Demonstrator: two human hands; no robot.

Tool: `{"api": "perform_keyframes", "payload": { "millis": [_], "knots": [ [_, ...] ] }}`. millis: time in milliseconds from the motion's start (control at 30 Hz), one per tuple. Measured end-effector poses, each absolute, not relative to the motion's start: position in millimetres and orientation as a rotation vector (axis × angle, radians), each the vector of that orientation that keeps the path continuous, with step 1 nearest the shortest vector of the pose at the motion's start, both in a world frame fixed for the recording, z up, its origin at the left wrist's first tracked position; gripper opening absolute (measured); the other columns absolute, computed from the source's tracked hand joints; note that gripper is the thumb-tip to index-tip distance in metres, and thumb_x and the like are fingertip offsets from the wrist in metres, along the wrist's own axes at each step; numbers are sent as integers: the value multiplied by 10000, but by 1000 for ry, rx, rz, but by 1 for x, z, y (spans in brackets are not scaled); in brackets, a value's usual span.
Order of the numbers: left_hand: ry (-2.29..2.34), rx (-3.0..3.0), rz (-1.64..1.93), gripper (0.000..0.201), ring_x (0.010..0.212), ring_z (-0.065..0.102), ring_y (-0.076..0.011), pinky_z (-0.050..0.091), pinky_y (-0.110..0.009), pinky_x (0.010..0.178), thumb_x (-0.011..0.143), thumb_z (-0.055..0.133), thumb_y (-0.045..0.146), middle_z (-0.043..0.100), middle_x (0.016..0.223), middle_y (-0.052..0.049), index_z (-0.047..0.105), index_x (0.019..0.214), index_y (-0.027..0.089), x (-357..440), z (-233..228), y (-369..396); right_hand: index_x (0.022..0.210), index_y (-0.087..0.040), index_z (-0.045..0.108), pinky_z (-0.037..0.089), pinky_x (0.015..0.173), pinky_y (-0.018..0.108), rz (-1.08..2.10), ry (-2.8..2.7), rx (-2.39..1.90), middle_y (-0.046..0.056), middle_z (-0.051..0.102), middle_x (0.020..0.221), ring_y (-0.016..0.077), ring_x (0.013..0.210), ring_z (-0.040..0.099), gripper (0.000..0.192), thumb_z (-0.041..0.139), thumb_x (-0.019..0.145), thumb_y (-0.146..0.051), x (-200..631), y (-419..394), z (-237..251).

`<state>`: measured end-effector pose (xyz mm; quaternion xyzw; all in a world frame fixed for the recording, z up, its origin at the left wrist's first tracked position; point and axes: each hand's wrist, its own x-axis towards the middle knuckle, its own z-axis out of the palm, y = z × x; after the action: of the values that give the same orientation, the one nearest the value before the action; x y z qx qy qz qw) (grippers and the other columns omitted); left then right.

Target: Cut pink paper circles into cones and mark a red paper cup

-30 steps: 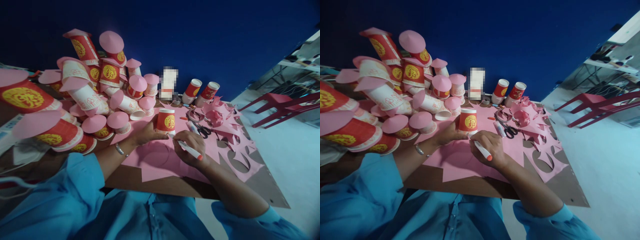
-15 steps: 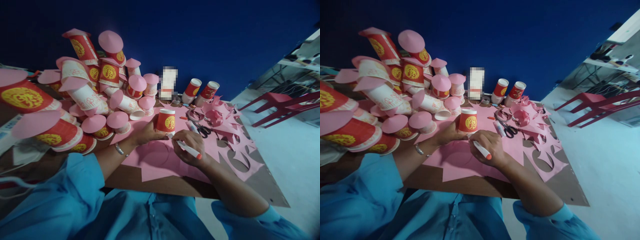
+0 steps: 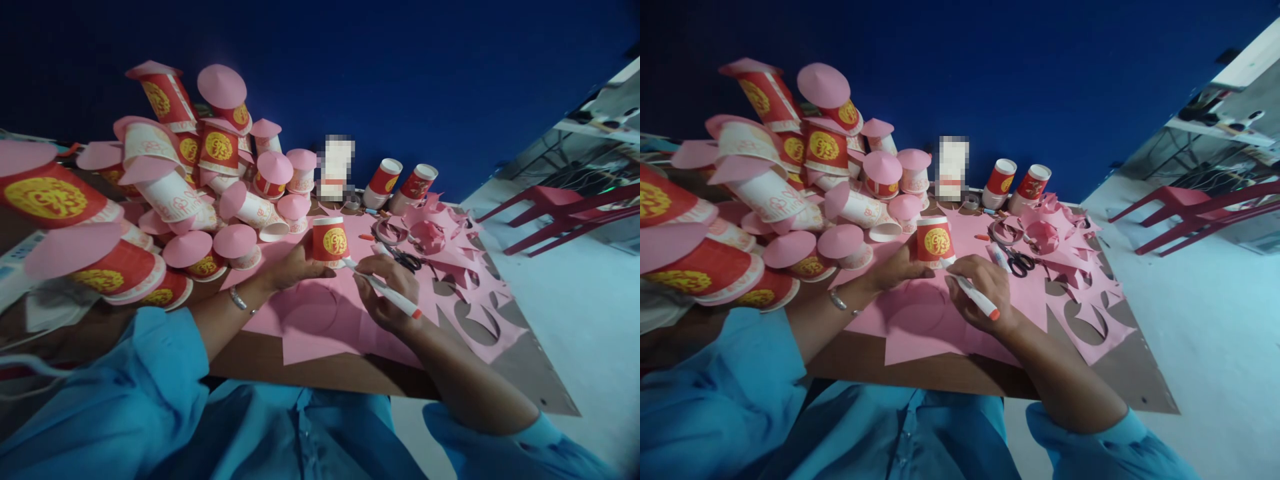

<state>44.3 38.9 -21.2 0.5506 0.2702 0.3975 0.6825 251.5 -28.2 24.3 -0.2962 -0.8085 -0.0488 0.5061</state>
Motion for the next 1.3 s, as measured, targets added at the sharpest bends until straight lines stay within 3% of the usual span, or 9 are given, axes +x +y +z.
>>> {"api": "perform_keyframes", "payload": {
  "millis": [400,567,667,867,1000,1300],
  "knots": [
    [524,1049,937,748,1298,670,-301,489,-493,1162,719,941,232,725,1309,-94,566,1365,247,46,-14,34,1153,-238,624,617,744,345,-98,-1910,-817,63,787,963,209,840,784,161,643,1005,-177,251,-22,14],
    [534,1079,878,887,1234,687,-285,527,-455,1079,689,968,260,724,1266,-93,514,1451,260,45,-19,35,1181,-229,622,620,758,332,-115,-1965,-753,67,793,960,207,858,794,186,636,1008,-162,248,-23,11],
    [542,1081,868,858,1181,701,-265,541,-434,1040,691,975,285,731,1245,-87,533,1427,269,44,-22,36,1189,-241,617,626,759,339,-98,-1950,-743,60,793,963,208,853,789,195,632,1008,-170,249,-24,11],
    [553,1095,863,862,1286,656,-319,496,-463,1098,678,969,285,715,1329,-117,550,1430,238,43,-21,36,1089,-237,613,577,650,293,-134,-1951,-749,14,750,818,172,679,741,178,638,950,-128,252,-29,19],
    [545,1059,860,863,1279,658,-312,501,-448,1086,661,970,260,718,1320,-105,554,1417,247,43,-19,35,1028,-242,598,531,579,255,-154,-1982,-728,-14,727,760,141,600,703,182,632,919,-100,249,-28,21],
    [520,1075,858,925,1269,672,-329,532,-471,1059,660,961,201,716,1341,-114,533,1477,277,44,-21,35,1049,-246,613,540,588,245,-123,-1979,-701,-17,733,781,136,610,693,224,661,901,-85,248,-27,17]
  ]
}}
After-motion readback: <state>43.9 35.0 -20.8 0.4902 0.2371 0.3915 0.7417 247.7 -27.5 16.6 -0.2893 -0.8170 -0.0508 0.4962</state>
